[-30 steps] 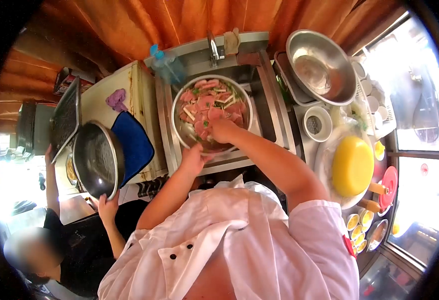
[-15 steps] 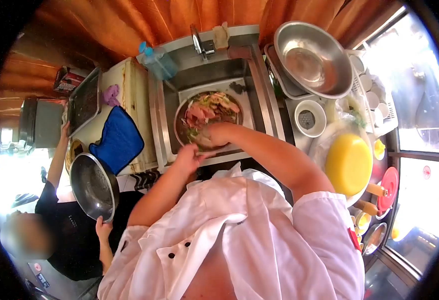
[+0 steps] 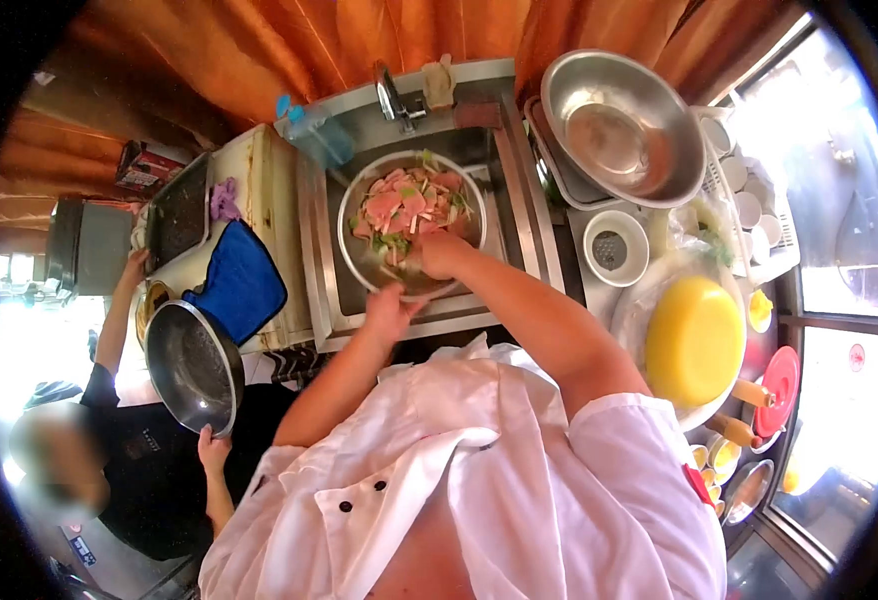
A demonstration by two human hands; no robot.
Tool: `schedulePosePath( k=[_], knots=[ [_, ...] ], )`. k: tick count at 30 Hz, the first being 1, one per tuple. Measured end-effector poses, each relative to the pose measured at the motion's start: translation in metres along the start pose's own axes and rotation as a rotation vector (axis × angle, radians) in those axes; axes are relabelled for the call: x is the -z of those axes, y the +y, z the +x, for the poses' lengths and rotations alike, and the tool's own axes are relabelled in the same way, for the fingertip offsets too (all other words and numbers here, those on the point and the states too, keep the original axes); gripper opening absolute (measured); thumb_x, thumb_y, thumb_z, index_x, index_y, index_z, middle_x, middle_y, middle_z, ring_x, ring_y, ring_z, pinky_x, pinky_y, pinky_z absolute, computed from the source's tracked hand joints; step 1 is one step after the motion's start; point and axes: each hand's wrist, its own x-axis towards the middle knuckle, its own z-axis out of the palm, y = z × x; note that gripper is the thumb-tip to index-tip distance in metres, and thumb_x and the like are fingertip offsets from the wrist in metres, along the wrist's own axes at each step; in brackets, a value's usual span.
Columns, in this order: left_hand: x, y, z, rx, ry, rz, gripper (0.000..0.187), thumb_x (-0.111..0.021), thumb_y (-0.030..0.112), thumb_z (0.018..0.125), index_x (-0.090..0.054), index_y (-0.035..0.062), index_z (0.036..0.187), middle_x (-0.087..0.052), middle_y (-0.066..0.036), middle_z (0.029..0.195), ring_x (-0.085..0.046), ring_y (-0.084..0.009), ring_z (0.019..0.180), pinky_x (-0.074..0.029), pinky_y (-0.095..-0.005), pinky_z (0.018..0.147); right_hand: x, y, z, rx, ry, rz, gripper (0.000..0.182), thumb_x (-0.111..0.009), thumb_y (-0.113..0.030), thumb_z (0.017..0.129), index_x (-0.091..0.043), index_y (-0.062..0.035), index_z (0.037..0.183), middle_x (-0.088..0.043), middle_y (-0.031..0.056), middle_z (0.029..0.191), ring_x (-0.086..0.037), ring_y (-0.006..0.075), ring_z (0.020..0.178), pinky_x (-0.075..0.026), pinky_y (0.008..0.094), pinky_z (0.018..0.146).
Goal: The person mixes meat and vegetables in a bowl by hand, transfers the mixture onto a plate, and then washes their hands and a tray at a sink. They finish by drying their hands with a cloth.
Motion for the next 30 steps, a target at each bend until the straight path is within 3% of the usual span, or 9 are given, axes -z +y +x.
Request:
schedulePosePath(
  k=[2, 7, 10, 11, 15, 18, 21, 23, 30],
  knots=[
    [0.012, -0.016, -0.009, 0.082, -0.005, -0.051, 0.048, -0.047, -0.001, 0.094, -0.048, 0.0068, 0.142, -0.058, -0.014, 0.135, -0.062, -0.0348, 0.120, -0.060, -0.0517, 0.093, -0.019, 0.001, -0.019, 0.010, 0.323, -0.175, 0.036, -0.063, -0.029, 0.091, -0.071, -0.0067, 0.118, -0.068, 0.0225, 0.121, -0.059, 0.0410, 0.121, -0.047, 0.0513, 0.101],
    [-0.004, 0.014, 0.020, 0.040, -0.085, -0.006, 0.044, -0.046, 0.003, 0.094, -0.049, 0.0060, 0.138, -0.058, -0.014, 0.135, -0.064, -0.0342, 0.115, -0.062, -0.0500, 0.090, -0.030, 0.008, 0.016, 0.010, -0.196, -0.062, 0.048, -0.063, -0.033, 0.092, -0.062, -0.0057, 0.131, -0.061, 0.0227, 0.135, -0.054, 0.0435, 0.126, -0.045, 0.0480, 0.107],
    [0.019, -0.024, 0.023, -0.114, 0.020, 0.095, 0.045, -0.047, 0.006, 0.095, -0.047, 0.0058, 0.140, -0.058, -0.014, 0.135, -0.065, -0.0335, 0.113, -0.062, -0.0489, 0.089, -0.003, 0.000, 0.006, -0.095, 0.205, -0.093, 0.049, -0.062, -0.032, 0.093, -0.059, -0.0053, 0.134, -0.062, 0.0227, 0.132, -0.060, 0.0434, 0.117, -0.046, 0.0465, 0.106],
    [0.004, -0.014, -0.006, -0.068, 0.001, 0.021, 0.045, -0.046, 0.006, 0.095, -0.048, 0.0059, 0.140, -0.059, -0.013, 0.135, -0.065, -0.0320, 0.113, -0.061, -0.0475, 0.089, -0.051, 0.038, 0.038, -0.271, 0.530, 0.070, 0.045, -0.060, -0.031, 0.095, -0.061, -0.0045, 0.130, -0.066, 0.0224, 0.125, -0.062, 0.0409, 0.117, -0.049, 0.0459, 0.102],
    [0.009, -0.002, 0.010, 0.055, 0.070, -0.060, 0.047, -0.048, 0.004, 0.095, -0.046, 0.0063, 0.142, -0.061, -0.014, 0.133, -0.068, -0.0327, 0.111, -0.063, -0.0439, 0.085, -0.035, 0.017, 0.018, -0.423, 0.461, 0.895, 0.052, -0.063, -0.035, 0.095, -0.053, -0.0014, 0.135, -0.065, 0.0184, 0.124, -0.064, 0.0356, 0.115, -0.053, 0.0442, 0.096],
    [-0.027, 0.023, -0.021, -0.117, -0.042, -0.019, 0.049, -0.047, 0.003, 0.095, -0.044, 0.0093, 0.144, -0.060, -0.013, 0.135, -0.069, -0.0295, 0.109, -0.064, -0.0400, 0.082, 0.007, -0.022, -0.011, -0.331, 0.295, 1.607, 0.057, -0.064, -0.038, 0.098, -0.048, -0.0044, 0.141, -0.062, 0.0162, 0.129, -0.064, 0.0295, 0.115, -0.056, 0.0458, 0.092],
    [-0.027, 0.013, -0.013, -0.242, -0.004, 0.145, 0.060, -0.047, 0.005, 0.099, -0.025, 0.0190, 0.153, -0.052, -0.011, 0.142, -0.068, -0.0252, 0.109, -0.065, -0.0383, 0.076, -0.006, -0.008, 0.021, -0.213, 0.445, 1.912, 0.052, -0.063, -0.039, 0.099, -0.051, -0.0083, 0.139, -0.062, 0.0150, 0.128, -0.065, 0.0290, 0.111, -0.056, 0.0476, 0.091],
    [-0.024, 0.002, -0.005, -0.357, -0.041, 0.211, 0.064, -0.048, 0.008, 0.101, -0.014, 0.0209, 0.154, -0.048, -0.012, 0.145, -0.065, -0.0265, 0.113, -0.064, -0.0389, 0.073, -0.007, -0.013, 0.035, -0.247, 0.354, 1.991, 0.050, -0.063, -0.042, 0.099, -0.053, -0.0101, 0.136, -0.062, 0.0126, 0.128, -0.064, 0.0287, 0.111, -0.056, 0.0467, 0.090],
    [-0.033, 0.025, -0.016, -0.380, 0.152, 0.412, 0.062, -0.051, 0.011, 0.103, -0.017, 0.0186, 0.154, -0.050, -0.013, 0.138, -0.064, -0.0265, 0.110, -0.065, -0.0386, 0.068, 0.006, -0.065, 0.055, -0.370, 0.305, 1.814, 0.047, -0.076, -0.042, 0.091, -0.060, -0.0174, 0.128, -0.065, 0.0066, 0.115, -0.065, 0.0241, 0.101, -0.058, 0.0457, 0.084]
  ],
)
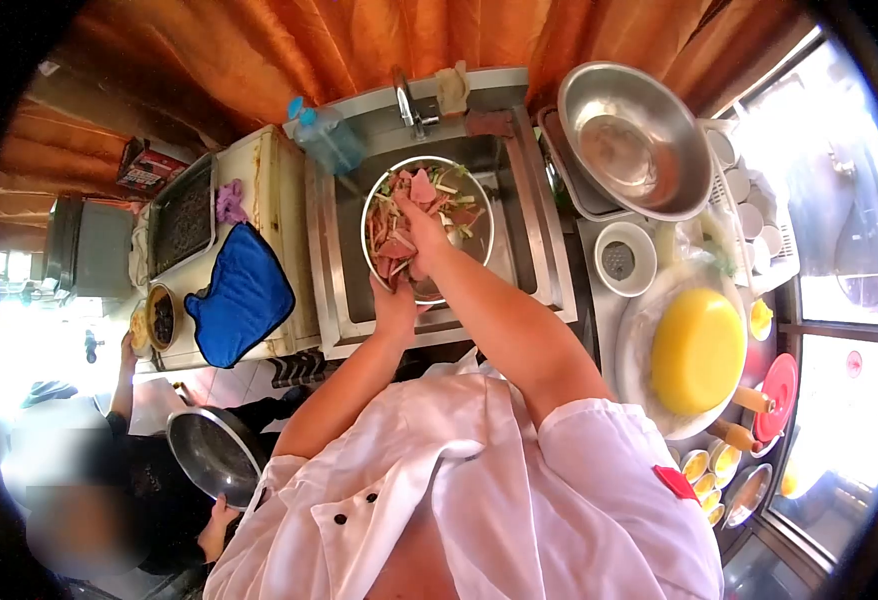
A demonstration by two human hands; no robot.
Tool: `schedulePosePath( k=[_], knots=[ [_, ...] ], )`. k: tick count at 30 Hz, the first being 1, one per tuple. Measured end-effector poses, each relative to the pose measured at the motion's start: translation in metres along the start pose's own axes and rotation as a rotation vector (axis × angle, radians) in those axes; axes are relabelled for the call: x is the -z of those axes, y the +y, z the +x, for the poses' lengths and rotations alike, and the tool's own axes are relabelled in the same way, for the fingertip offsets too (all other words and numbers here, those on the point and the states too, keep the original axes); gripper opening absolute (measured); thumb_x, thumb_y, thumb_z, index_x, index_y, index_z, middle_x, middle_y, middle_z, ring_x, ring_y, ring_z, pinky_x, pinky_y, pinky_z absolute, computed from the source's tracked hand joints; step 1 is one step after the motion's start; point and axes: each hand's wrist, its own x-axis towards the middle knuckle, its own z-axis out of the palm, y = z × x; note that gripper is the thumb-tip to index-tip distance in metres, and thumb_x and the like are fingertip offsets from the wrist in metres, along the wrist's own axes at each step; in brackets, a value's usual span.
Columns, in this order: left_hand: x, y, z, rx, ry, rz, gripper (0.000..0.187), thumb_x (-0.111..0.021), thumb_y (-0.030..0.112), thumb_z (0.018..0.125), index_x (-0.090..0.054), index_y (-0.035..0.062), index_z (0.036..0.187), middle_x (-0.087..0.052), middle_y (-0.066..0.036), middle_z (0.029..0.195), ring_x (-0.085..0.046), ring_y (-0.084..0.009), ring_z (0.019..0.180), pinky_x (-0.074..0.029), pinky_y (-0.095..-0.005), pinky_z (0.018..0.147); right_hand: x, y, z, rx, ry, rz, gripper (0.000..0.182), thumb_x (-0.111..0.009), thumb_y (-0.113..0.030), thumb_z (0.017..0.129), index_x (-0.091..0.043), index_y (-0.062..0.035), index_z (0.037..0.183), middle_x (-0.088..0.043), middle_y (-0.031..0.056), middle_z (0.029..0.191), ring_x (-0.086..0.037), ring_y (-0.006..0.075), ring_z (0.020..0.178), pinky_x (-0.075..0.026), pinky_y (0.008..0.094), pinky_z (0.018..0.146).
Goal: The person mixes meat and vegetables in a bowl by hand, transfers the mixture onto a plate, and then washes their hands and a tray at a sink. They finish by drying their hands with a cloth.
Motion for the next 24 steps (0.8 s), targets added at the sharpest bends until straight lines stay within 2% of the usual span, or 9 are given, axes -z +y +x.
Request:
schedulePosePath(
  k=[2, 3, 7, 10, 11, 14, 15, 18, 24],
  knots=[
    [0.008, 0.000, 0.009, 0.057, -0.014, -0.026, 0.058, -0.047, 0.007, 0.101, -0.021, 0.0194, 0.152, -0.051, -0.012, 0.137, -0.065, -0.0248, 0.107, -0.065, -0.0378, 0.066, -0.013, -0.002, -0.016, 0.111, -0.006, -0.093, 0.050, -0.079, -0.044, 0.087, -0.062, -0.0173, 0.126, -0.067, 0.0079, 0.116, -0.066, 0.0245, 0.101, -0.057, 0.0458, 0.083],
    [0.013, 0.006, 0.009, 0.086, -0.020, -0.030, 0.058, -0.046, 0.006, 0.100, -0.022, 0.0198, 0.151, -0.051, -0.012, 0.136, -0.066, -0.0246, 0.106, -0.065, -0.0378, 0.066, -0.015, -0.009, -0.017, -0.011, -0.052, -0.048, 0.045, -0.079, -0.030, 0.089, -0.061, -0.0190, 0.129, -0.067, 0.0053, 0.117, -0.065, 0.0214, 0.104, -0.058, 0.0440, 0.084],
    [0.037, 0.030, 0.006, 0.183, -0.105, -0.167, 0.053, -0.046, 0.004, 0.098, -0.030, 0.0173, 0.147, -0.056, -0.012, 0.133, -0.069, -0.0277, 0.105, -0.066, -0.0411, 0.075, -0.021, -0.015, -0.031, 0.227, -0.133, -0.175, 0.050, -0.074, -0.020, 0.094, -0.056, -0.0175, 0.141, -0.065, 0.0033, 0.124, -0.064, 0.0207, 0.111, -0.058, 0.0439, 0.088],
    [0.065, 0.023, 0.019, 0.249, -0.167, -0.295, 0.048, -0.050, 0.002, 0.093, -0.042, 0.0108, 0.140, -0.062, -0.013, 0.125, -0.071, -0.0310, 0.102, -0.065, -0.0451, 0.080, -0.020, -0.035, -0.037, 0.290, -0.334, -0.619, 0.053, -0.077, -0.025, 0.090, -0.055, -0.0099, 0.137, -0.066, 0.0105, 0.118, -0.065, 0.0237, 0.110, -0.057, 0.0390, 0.086],
    [0.073, 0.024, 0.020, 0.283, -0.187, -0.309, 0.047, -0.051, 0.002, 0.092, -0.045, 0.0097, 0.138, -0.063, -0.014, 0.124, -0.070, -0.0316, 0.102, -0.065, -0.0458, 0.081, -0.024, -0.044, -0.051, 0.425, -0.282, -0.973, 0.045, -0.071, -0.027, 0.093, -0.061, -0.0073, 0.132, -0.067, 0.0118, 0.116, -0.067, 0.0254, 0.107, -0.055, 0.0390, 0.089],
    [0.093, 0.045, 0.011, 0.346, -0.271, -0.328, 0.046, -0.054, 0.001, 0.087, -0.051, 0.0053, 0.132, -0.064, -0.015, 0.120, -0.070, -0.0338, 0.102, -0.063, -0.0487, 0.085, -0.017, -0.058, -0.045, 0.901, -0.611, -1.731, 0.040, -0.069, -0.027, 0.092, -0.065, -0.0043, 0.124, -0.068, 0.0132, 0.115, -0.067, 0.0305, 0.106, -0.053, 0.0445, 0.091],
    [0.097, 0.050, 0.008, 0.369, -0.298, -0.326, 0.045, -0.054, 0.001, 0.086, -0.051, 0.0041, 0.131, -0.065, -0.016, 0.119, -0.070, -0.0339, 0.102, -0.063, -0.0491, 0.086, -0.037, -0.066, -0.066, 0.886, -0.785, -1.883, 0.040, -0.071, -0.024, 0.087, -0.067, -0.0046, 0.122, -0.068, 0.0149, 0.116, -0.064, 0.0359, 0.109, -0.051, 0.0489, 0.094],
    [0.104, 0.056, 0.006, 0.422, -0.405, -0.259, 0.039, -0.054, 0.003, 0.086, -0.055, -0.0023, 0.125, -0.066, -0.018, 0.116, -0.071, -0.0344, 0.101, -0.063, -0.0500, 0.086, -0.055, -0.050, -0.059, 0.985, -1.378, -2.162, 0.029, -0.065, -0.023, 0.090, -0.068, -0.0058, 0.113, -0.066, 0.0148, 0.110, -0.062, 0.0362, 0.109, -0.051, 0.0482, 0.093],
    [0.111, 0.043, 0.004, 0.473, -0.396, -0.202, 0.039, -0.052, 0.004, 0.087, -0.055, -0.0080, 0.123, -0.068, -0.021, 0.115, -0.073, -0.0383, 0.095, -0.066, -0.0482, 0.077, -0.078, -0.064, -0.024, 0.845, -1.084, -2.467, 0.037, -0.063, -0.039, 0.089, -0.073, -0.0045, 0.100, -0.068, 0.0144, 0.111, -0.066, 0.0383, 0.104, -0.053, 0.0487, 0.089]
  ],
)
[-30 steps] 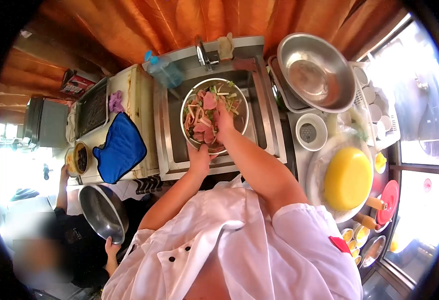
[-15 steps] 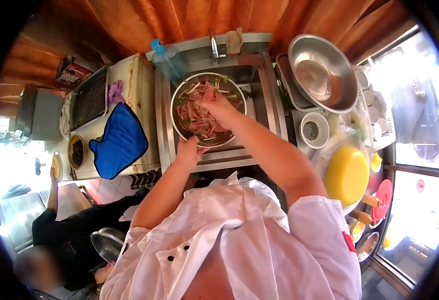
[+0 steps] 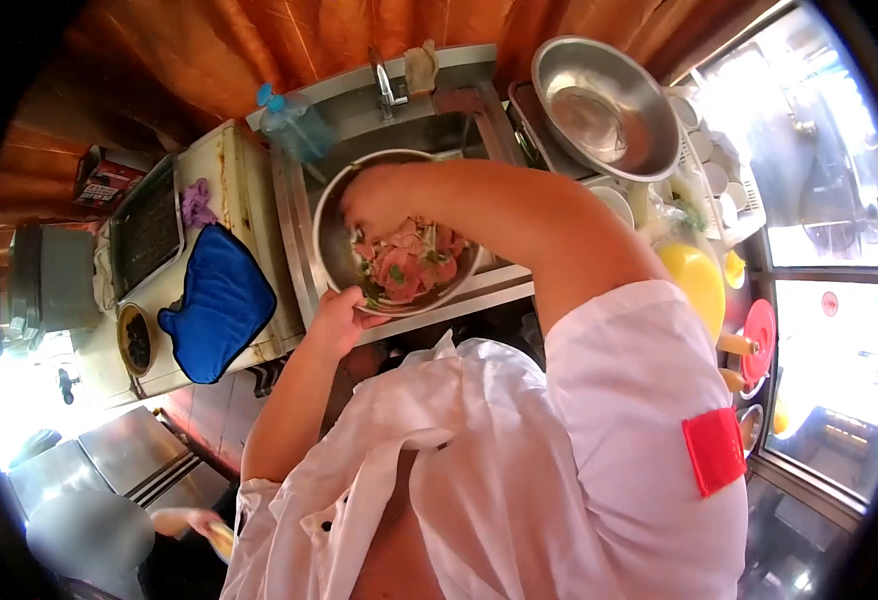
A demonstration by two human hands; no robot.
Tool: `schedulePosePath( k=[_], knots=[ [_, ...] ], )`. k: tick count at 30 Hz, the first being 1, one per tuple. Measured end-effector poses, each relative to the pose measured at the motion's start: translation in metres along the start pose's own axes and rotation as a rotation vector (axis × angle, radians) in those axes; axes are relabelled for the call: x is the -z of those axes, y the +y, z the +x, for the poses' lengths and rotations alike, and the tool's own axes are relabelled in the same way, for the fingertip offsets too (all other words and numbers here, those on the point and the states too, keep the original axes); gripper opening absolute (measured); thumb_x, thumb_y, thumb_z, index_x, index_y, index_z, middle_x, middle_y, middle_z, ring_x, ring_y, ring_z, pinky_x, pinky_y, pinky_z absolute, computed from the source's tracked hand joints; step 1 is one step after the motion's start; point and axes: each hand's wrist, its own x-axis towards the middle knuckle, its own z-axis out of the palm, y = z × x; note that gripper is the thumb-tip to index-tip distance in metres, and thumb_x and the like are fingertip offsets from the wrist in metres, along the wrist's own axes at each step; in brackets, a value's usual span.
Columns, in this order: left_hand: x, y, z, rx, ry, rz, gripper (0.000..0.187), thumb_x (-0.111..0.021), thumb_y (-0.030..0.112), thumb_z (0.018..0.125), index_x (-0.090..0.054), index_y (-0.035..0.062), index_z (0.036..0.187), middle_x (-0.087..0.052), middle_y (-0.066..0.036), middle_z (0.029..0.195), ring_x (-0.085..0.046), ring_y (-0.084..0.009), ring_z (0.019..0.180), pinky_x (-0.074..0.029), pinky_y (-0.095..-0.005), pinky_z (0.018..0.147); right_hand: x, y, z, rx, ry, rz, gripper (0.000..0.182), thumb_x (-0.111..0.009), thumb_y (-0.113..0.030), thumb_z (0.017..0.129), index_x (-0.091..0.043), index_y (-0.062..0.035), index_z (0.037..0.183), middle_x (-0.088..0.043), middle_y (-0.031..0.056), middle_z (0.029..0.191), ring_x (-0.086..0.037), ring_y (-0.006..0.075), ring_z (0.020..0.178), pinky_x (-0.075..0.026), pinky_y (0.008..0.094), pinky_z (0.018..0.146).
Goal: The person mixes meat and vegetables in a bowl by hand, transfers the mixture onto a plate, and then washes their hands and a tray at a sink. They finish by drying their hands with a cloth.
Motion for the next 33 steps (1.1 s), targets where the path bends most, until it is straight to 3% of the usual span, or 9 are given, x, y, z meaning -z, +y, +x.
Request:
schedulePosePath(
  k=[3, 6, 9, 12, 16, 21, 25, 29, 33],
  knots=[
    [-0.006, 0.008, -0.008, -0.118, 0.074, -0.146, 0.042, -0.050, 0.000, 0.084, -0.049, -0.0134, 0.123, -0.063, -0.023, 0.122, -0.070, -0.0398, 0.105, -0.066, -0.0497, 0.083, -0.086, 0.047, -0.011, -0.574, 0.385, 0.402, 0.054, -0.058, -0.052, 0.095, -0.072, -0.0034, 0.114, -0.067, 0.0230, 0.118, -0.065, 0.0411, 0.109, -0.052, 0.0501, 0.093],
    [-0.012, -0.006, 0.027, -0.200, 0.089, -0.288, 0.047, -0.047, -0.003, 0.083, -0.045, -0.0122, 0.129, -0.058, -0.024, 0.130, -0.065, -0.0409, 0.114, -0.064, -0.0547, 0.088, -0.101, -0.004, -0.004, -1.061, 0.512, 0.754, 0.053, -0.054, -0.051, 0.100, -0.069, -0.0040, 0.120, -0.068, 0.0216, 0.115, -0.067, 0.0381, 0.105, -0.054, 0.0499, 0.088],
    [-0.032, -0.025, 0.048, -0.185, 0.081, -0.349, 0.048, -0.044, -0.004, 0.083, -0.045, -0.0124, 0.130, -0.055, -0.025, 0.133, -0.062, -0.0425, 0.119, -0.062, -0.0587, 0.093, -0.092, -0.028, 0.009, -1.134, 0.829, 2.076, 0.048, -0.053, -0.045, 0.103, -0.063, -0.0040, 0.126, -0.068, 0.0167, 0.116, -0.068, 0.0309, 0.101, -0.055, 0.0461, 0.082],
    [-0.029, -0.030, 0.048, -0.019, 0.052, -0.333, 0.049, -0.042, -0.006, 0.083, -0.044, -0.0130, 0.132, -0.053, -0.026, 0.134, -0.061, -0.0451, 0.119, -0.060, -0.0615, 0.096, -0.096, -0.032, 0.010, -1.082, 0.873, 1.950, 0.041, -0.053, -0.039, 0.103, -0.059, -0.0118, 0.133, -0.067, 0.0068, 0.117, -0.065, 0.0239, 0.102, -0.054, 0.0457, 0.086],
    [-0.009, -0.015, 0.053, 0.026, 0.061, -0.292, 0.041, -0.044, -0.004, 0.084, -0.048, -0.0106, 0.125, -0.057, -0.024, 0.123, -0.063, -0.0457, 0.109, -0.060, -0.0624, 0.094, -0.051, -0.045, -0.036, -0.842, 0.408, 1.359, 0.028, -0.054, -0.030, 0.101, -0.071, -0.0174, 0.120, -0.069, 0.0035, 0.118, -0.065, 0.0189, 0.102, -0.055, 0.0383, 0.082],
    [-0.037, -0.006, 0.031, -0.159, 0.177, -0.161, 0.038, -0.047, 0.000, 0.089, -0.052, -0.0046, 0.126, -0.060, -0.018, 0.125, -0.067, -0.0390, 0.104, -0.064, -0.0540, 0.078, -0.086, -0.030, -0.028, -0.355, 0.106, 0.717, 0.030, -0.056, -0.023, 0.096, -0.075, -0.0063, 0.111, -0.070, 0.0166, 0.123, -0.067, 0.0307, 0.110, -0.053, 0.0382, 0.091],
    [-0.013, -0.032, 0.016, -0.095, 0.133, -0.190, 0.039, -0.046, 0.001, 0.088, -0.051, -0.0063, 0.126, -0.062, -0.018, 0.123, -0.069, -0.0381, 0.102, -0.064, -0.0524, 0.082, -0.107, -0.058, -0.031, -0.661, 0.488, 0.617, 0.031, -0.058, -0.020, 0.094, -0.071, -0.0055, 0.118, -0.069, 0.0227, 0.118, -0.064, 0.0413, 0.112, -0.048, 0.0490, 0.099],
    [-0.006, -0.011, 0.058, -0.035, 0.133, -0.340, 0.027, -0.050, -0.001, 0.086, -0.054, -0.0086, 0.112, -0.061, -0.018, 0.110, -0.066, -0.0376, 0.104, -0.065, -0.0547, 0.079, -0.064, -0.075, -0.036, -0.358, -0.132, 0.423, 0.028, -0.055, -0.023, 0.095, -0.071, -0.0045, 0.109, -0.070, 0.0228, 0.109, -0.065, 0.0414, 0.107, -0.051, 0.0486, 0.091],
    [-0.017, -0.035, 0.049, -0.136, 0.191, -0.270, 0.024, -0.053, -0.002, 0.085, -0.054, -0.0017, 0.109, -0.056, -0.011, 0.102, -0.066, -0.0347, 0.097, -0.065, -0.0537, 0.075, -0.100, -0.042, -0.020, -0.723, 0.286, 0.757, 0.031, -0.054, -0.022, 0.095, -0.069, -0.0107, 0.120, -0.069, 0.0212, 0.115, -0.065, 0.0400, 0.108, -0.051, 0.0468, 0.090]
  ],
)
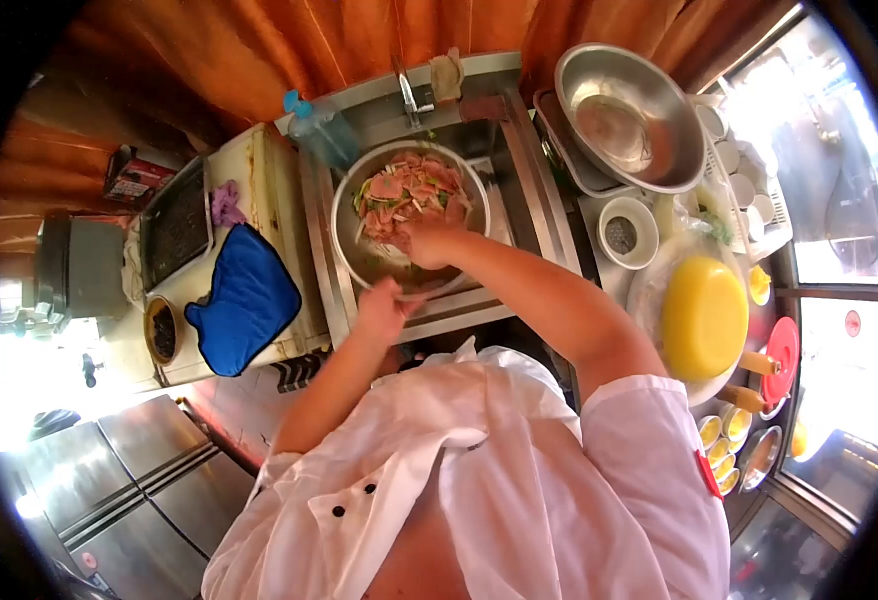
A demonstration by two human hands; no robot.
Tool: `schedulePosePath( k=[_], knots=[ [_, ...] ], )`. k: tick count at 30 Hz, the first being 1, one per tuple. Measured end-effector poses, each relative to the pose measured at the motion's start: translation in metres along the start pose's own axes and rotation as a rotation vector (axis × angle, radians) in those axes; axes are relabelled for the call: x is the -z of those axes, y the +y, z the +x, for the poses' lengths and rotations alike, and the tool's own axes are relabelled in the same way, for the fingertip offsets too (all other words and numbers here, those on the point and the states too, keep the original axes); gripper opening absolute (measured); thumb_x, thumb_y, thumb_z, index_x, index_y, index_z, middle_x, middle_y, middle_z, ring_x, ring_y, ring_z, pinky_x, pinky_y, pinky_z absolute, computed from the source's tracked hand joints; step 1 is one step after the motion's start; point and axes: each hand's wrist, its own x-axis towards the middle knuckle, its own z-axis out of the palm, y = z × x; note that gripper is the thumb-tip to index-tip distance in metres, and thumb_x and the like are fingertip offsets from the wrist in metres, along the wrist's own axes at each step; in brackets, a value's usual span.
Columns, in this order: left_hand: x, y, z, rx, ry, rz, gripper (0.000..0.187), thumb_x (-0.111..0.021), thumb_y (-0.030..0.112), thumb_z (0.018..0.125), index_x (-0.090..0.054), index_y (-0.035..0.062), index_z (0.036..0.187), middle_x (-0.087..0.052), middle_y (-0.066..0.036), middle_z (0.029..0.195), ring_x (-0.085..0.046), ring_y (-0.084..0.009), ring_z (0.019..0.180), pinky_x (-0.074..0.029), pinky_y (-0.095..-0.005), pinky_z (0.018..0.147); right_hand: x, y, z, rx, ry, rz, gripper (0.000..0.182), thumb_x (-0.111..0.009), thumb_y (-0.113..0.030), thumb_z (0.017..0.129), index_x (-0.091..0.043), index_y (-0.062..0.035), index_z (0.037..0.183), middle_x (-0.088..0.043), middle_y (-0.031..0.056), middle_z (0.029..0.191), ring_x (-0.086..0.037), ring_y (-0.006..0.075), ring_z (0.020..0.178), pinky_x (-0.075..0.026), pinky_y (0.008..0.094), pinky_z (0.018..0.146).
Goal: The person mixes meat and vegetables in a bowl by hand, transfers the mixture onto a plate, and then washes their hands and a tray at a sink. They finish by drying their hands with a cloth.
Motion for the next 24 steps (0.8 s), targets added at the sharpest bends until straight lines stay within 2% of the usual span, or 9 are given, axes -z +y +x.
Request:
schedulePosePath(
  k=[2, 4, 6, 8, 11, 12, 15, 21, 24],
  knots=[
    [0.032, -0.021, 0.005, 0.094, -0.023, 0.032, 0.026, -0.051, -0.002, 0.086, -0.054, -0.0014, 0.112, -0.057, -0.013, 0.106, -0.067, -0.0356, 0.095, -0.065, -0.0548, 0.078, -0.032, 0.017, -0.016, 0.139, 0.285, -0.319, 0.034, -0.054, -0.022, 0.095, -0.068, -0.0129, 0.124, -0.069, 0.0202, 0.118, -0.066, 0.0379, 0.110, -0.051, 0.0454, 0.093],
    [0.035, -0.019, 0.006, 0.198, -0.028, -0.013, 0.029, -0.048, -0.003, 0.085, -0.054, -0.0048, 0.114, -0.059, -0.017, 0.114, -0.066, -0.0383, 0.099, -0.064, -0.0545, 0.085, -0.002, -0.012, -0.030, 0.023, -0.326, -0.349, 0.038, -0.054, -0.022, 0.095, -0.066, -0.0122, 0.130, -0.069, 0.0182, 0.125, -0.066, 0.0341, 0.114, -0.050, 0.0424, 0.098],
    [0.004, 0.016, 0.004, 0.319, -0.112, -0.080, 0.029, -0.046, -0.002, 0.086, -0.056, -0.0080, 0.113, -0.060, -0.019, 0.121, -0.066, -0.0360, 0.101, -0.063, -0.0541, 0.088, 0.013, -0.035, -0.035, 0.084, -0.450, -0.197, 0.039, -0.055, -0.022, 0.095, -0.065, -0.0101, 0.131, -0.068, 0.0176, 0.128, -0.065, 0.0347, 0.115, -0.049, 0.0417, 0.100],
    [0.002, 0.010, 0.010, 0.145, -0.097, 0.019, 0.031, -0.048, -0.001, 0.087, -0.055, -0.0064, 0.116, -0.059, -0.018, 0.122, -0.066, -0.0351, 0.100, -0.063, -0.0534, 0.086, 0.001, -0.014, -0.025, 0.046, -0.320, 0.099, 0.040, -0.056, -0.022, 0.097, -0.061, -0.0089, 0.134, -0.067, 0.0170, 0.129, -0.065, 0.0365, 0.115, -0.048, 0.0420, 0.102],
    [0.028, -0.017, 0.004, 0.063, -0.003, 0.118, 0.038, -0.050, 0.000, 0.087, -0.054, 0.0002, 0.125, -0.057, -0.016, 0.121, -0.065, -0.0349, 0.103, -0.063, -0.0518, 0.082, -0.044, 0.046, 0.003, -0.038, 0.148, 0.057, 0.042, -0.053, -0.027, 0.099, -0.058, -0.0122, 0.139, -0.068, 0.0180, 0.126, -0.064, 0.0377, 0.114, -0.048, 0.0423, 0.103],
    [0.044, -0.020, 0.014, 0.128, -0.044, 0.105, 0.036, -0.050, -0.001, 0.086, -0.054, -0.0008, 0.123, -0.059, -0.015, 0.118, -0.067, -0.0367, 0.103, -0.063, -0.0536, 0.082, -0.045, 0.024, -0.016, -0.194, 0.224, -0.249, 0.045, -0.053, -0.028, 0.099, -0.055, -0.0125, 0.141, -0.070, 0.0178, 0.122, -0.066, 0.0376, 0.112, -0.049, 0.0427, 0.102],
    [0.031, -0.002, 0.009, 0.248, -0.007, -0.021, 0.040, -0.048, -0.002, 0.086, -0.053, -0.0033, 0.126, -0.062, -0.018, 0.119, -0.068, -0.0408, 0.104, -0.064, -0.0536, 0.085, -0.045, 0.021, -0.010, -0.147, -0.401, -0.066, 0.056, -0.056, -0.029, 0.097, -0.045, -0.0144, 0.150, -0.049, 0.0298, 0.143, -0.055, 0.0467, 0.124, -0.046, 0.0490, 0.105],
    [0.066, -0.023, 0.033, 0.041, -0.035, 0.179, 0.027, -0.050, 0.001, 0.089, -0.056, -0.0003, 0.115, -0.060, -0.019, 0.128, -0.066, -0.0362, 0.108, -0.064, -0.0486, 0.078, -0.072, 0.029, -0.002, -0.294, 0.411, 0.047, 0.045, -0.057, -0.029, 0.095, -0.060, -0.0101, 0.136, -0.067, 0.0230, 0.123, -0.062, 0.0428, 0.117, -0.049, 0.0460, 0.102],
    [0.076, -0.012, 0.029, 0.212, -0.089, 0.132, 0.029, -0.048, 0.001, 0.088, -0.055, -0.0028, 0.117, -0.060, -0.021, 0.127, -0.066, -0.0382, 0.107, -0.064, -0.0496, 0.081, -0.088, 0.047, 0.000, -0.139, 0.101, -0.009, 0.038, -0.057, -0.027, 0.095, -0.067, -0.0089, 0.127, -0.071, 0.0174, 0.114, -0.066, 0.0384, 0.109, -0.051, 0.0445, 0.096]
  ],
)
